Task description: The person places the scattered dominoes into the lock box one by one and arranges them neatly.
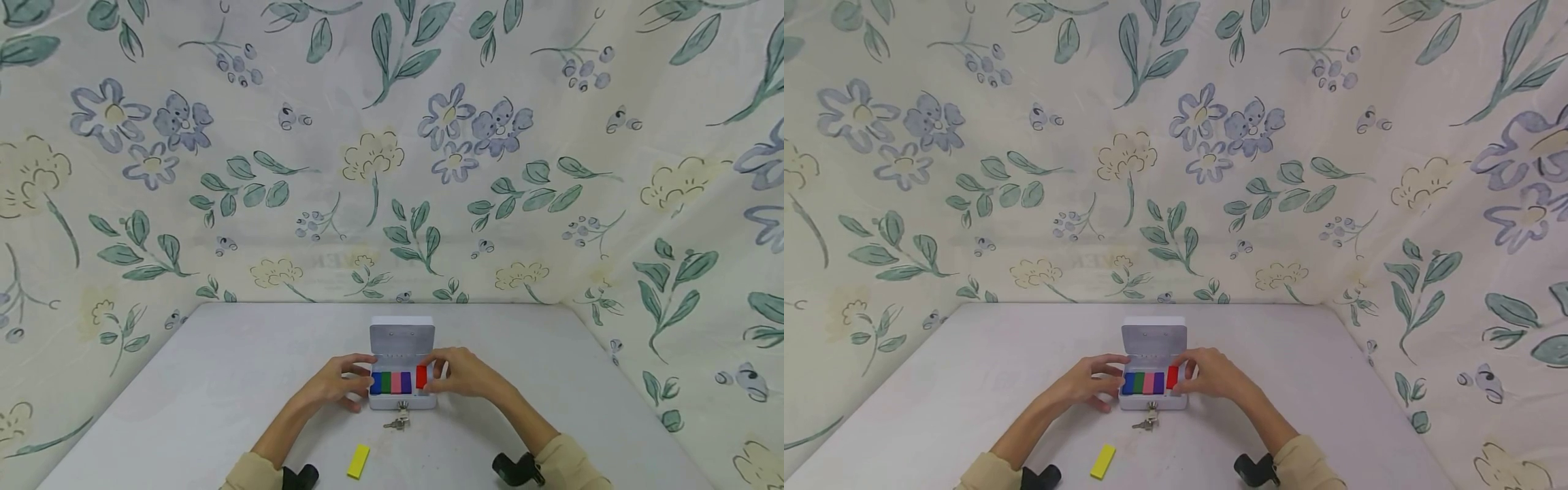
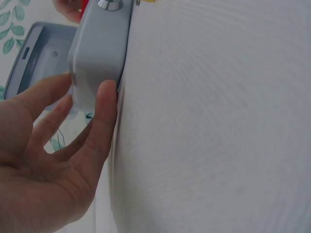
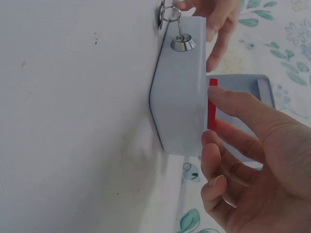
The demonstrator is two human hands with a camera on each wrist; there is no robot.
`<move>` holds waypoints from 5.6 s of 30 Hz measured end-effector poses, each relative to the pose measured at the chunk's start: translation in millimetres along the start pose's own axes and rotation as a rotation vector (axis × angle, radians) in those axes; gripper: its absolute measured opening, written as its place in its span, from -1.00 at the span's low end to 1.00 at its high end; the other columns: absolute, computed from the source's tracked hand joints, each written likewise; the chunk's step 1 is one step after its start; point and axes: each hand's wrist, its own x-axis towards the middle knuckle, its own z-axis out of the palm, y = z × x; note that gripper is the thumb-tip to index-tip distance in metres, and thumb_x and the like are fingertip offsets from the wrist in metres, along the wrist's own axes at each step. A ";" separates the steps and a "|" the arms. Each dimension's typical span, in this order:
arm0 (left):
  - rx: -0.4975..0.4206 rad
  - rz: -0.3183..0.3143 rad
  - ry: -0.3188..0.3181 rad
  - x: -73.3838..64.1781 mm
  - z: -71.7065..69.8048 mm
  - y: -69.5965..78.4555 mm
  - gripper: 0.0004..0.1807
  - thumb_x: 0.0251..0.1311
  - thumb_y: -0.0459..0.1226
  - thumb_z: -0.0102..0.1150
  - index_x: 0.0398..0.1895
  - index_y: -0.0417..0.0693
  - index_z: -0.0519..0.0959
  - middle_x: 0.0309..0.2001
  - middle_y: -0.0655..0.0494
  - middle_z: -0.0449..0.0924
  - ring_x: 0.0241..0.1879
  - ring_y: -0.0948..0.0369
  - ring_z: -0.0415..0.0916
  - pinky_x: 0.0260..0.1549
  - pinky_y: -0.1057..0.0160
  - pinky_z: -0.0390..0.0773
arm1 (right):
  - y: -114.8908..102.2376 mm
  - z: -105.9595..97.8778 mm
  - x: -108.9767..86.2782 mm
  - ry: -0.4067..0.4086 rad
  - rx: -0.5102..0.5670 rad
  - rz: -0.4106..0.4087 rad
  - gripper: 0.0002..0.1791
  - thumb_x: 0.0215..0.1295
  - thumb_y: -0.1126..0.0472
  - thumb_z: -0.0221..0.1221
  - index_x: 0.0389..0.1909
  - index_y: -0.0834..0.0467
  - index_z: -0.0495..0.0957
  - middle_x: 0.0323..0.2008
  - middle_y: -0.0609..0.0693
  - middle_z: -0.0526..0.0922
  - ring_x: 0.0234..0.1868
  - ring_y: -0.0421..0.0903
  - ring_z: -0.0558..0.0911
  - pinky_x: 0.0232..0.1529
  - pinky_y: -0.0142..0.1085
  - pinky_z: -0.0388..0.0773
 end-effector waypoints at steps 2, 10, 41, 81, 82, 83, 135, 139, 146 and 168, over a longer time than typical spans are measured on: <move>-0.002 0.000 -0.002 -0.4 -0.1 -0.1 -0.42 0.20 -0.20 0.32 0.31 0.07 0.45 0.11 -0.17 0.53 -0.28 0.15 0.65 -0.42 0.17 0.74 | 1.3 0.7 0.9 0.001 0.006 0.001 -0.58 0.14 0.11 0.39 0.01 0.15 0.61 -0.41 -0.08 0.55 -0.34 -0.08 0.51 -0.45 -0.49 0.46; 0.004 0.012 0.005 -2.1 0.5 -0.7 -0.43 0.20 -0.20 0.32 0.31 0.06 0.45 0.11 -0.18 0.52 -0.29 0.15 0.65 -0.43 0.17 0.74 | 7.8 5.3 4.9 -0.001 0.023 0.013 -0.58 0.13 0.15 0.40 0.01 0.18 0.61 -0.41 -0.04 0.53 -0.33 -0.06 0.50 -0.48 -0.47 0.42; 0.012 0.012 0.010 -2.4 0.8 0.6 -0.43 0.21 -0.20 0.32 0.31 0.06 0.45 0.13 -0.19 0.52 -0.29 0.15 0.65 -0.44 0.17 0.74 | 6.0 17.0 21.9 -0.031 -0.073 0.135 -0.59 0.07 0.14 0.44 -0.02 0.12 0.68 -0.52 -0.04 0.47 -0.45 -0.15 0.40 -0.53 -0.43 0.28; 0.014 0.005 0.009 0.2 0.6 0.2 -0.43 0.20 -0.20 0.32 0.30 0.06 0.46 0.11 -0.18 0.53 -0.29 0.15 0.64 -0.43 0.17 0.74 | 6.3 28.1 25.1 0.043 -0.094 0.232 -0.58 -0.03 0.10 0.50 -0.08 0.03 0.70 -0.21 0.03 0.65 -0.25 -0.07 0.46 -0.29 -0.25 0.49; 0.013 0.004 0.009 0.1 0.8 0.1 -0.44 0.20 -0.20 0.32 0.30 0.06 0.46 0.11 -0.18 0.53 -0.29 0.15 0.64 -0.43 0.17 0.74 | 5.6 28.0 24.5 0.046 -0.095 0.233 -0.58 -0.03 0.09 0.50 -0.08 0.04 0.70 -0.23 0.02 0.65 -0.26 -0.08 0.46 -0.31 -0.26 0.48; 0.013 0.004 0.010 -0.1 0.9 0.1 -0.44 0.20 -0.20 0.32 0.30 0.06 0.46 0.11 -0.18 0.53 -0.29 0.15 0.64 -0.43 0.17 0.74 | 5.0 27.9 24.0 0.049 -0.095 0.233 -0.57 -0.03 0.09 0.50 -0.08 0.04 0.70 -0.25 0.02 0.64 -0.28 -0.08 0.46 -0.33 -0.28 0.46; 0.020 -0.017 0.016 -3.6 0.6 1.8 -0.44 0.20 -0.20 0.32 0.30 0.06 0.46 0.12 -0.17 0.53 -0.29 0.15 0.64 -0.43 0.18 0.74 | -47.4 43.3 -17.7 0.078 -0.031 0.176 -0.63 0.09 -0.02 0.41 -0.17 0.10 0.64 -0.60 -0.17 0.48 -0.58 -0.25 0.40 -0.60 -0.46 0.36; 0.023 -0.009 0.011 -4.4 0.6 2.4 -0.43 0.21 -0.20 0.31 0.31 0.06 0.45 0.13 -0.17 0.52 -0.28 0.15 0.64 -0.42 0.17 0.74 | -53.8 47.9 -19.7 0.067 -0.029 0.197 -0.56 0.07 -0.04 0.42 -0.09 0.09 0.61 -0.61 -0.17 0.47 -0.60 -0.24 0.40 -0.61 -0.45 0.35; 0.025 0.005 0.004 -2.7 -0.7 1.3 -0.43 0.20 -0.19 0.32 0.30 0.06 0.45 0.13 -0.19 0.52 -0.28 0.15 0.65 -0.42 0.18 0.74 | -66.1 52.6 -22.8 0.038 -0.013 0.183 -0.51 0.07 -0.05 0.42 -0.04 0.09 0.55 -0.64 -0.20 0.48 -0.63 -0.27 0.40 -0.61 -0.47 0.34; 0.022 0.016 0.005 -4.1 -0.2 4.5 -0.44 0.21 -0.24 0.30 0.30 -0.01 0.45 0.09 -0.22 0.55 -0.31 0.13 0.64 -0.43 0.16 0.74 | -89.1 87.1 -20.1 -0.127 -0.029 0.200 -0.60 0.02 -0.14 0.43 -0.16 -0.07 0.61 -0.66 -0.22 0.48 -0.60 -0.29 0.42 -0.55 -0.48 0.37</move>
